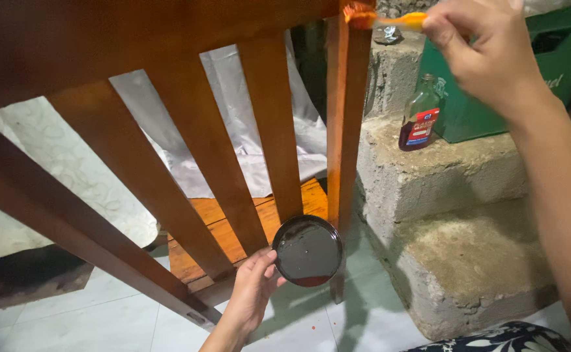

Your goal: The person paints the backrest of a wooden chair using a toothbrush dipped in a small bowl of dark liquid. They repeatedly apply the liquid to the vertical slats and top rail, occasionally refilling the bowl from a nearby bottle.

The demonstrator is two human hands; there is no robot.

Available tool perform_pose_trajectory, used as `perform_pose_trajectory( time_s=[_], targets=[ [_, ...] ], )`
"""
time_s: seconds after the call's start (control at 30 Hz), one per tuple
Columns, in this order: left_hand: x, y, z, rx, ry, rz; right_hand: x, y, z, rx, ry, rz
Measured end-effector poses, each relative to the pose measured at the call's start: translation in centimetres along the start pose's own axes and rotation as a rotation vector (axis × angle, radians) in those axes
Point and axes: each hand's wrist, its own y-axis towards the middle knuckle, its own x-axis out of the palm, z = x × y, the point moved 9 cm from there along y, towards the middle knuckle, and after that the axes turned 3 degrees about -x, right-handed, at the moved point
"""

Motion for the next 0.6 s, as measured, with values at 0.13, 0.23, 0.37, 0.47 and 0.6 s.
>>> perform_pose_trajectory(
  time_s=[0.13, 0.23, 0.37, 0.47, 0.6],
  targets=[
    [-0.4, -0.5, -0.1, -0.018, 0.023, 0.016, 0.3, -1.0, -1.3, -0.132, -0.21, 0.006],
    [-0.3, -0.6, 0.1, 0.009, 0.019, 0.009, 1.0, -2.0, -1.1, -0.052, -0.261, -0.044],
    [-0.5, -0.9, 0.0, -0.029, 0.032, 0.043, 1.6, -2.4, -0.1, 0.052, -0.057, -0.096],
    [-0.8, -0.3, -0.1, -0.01, 0.016, 0.026, 1.8, -2.7, 0.6, 0.115, 0.324, -0.082],
    [-1.9, 0.9, -0.8, -0.007, 0.0, 0.036, 3.5, -3.8, 2.9, 0.388, 0.383, -0.178]
  ],
)
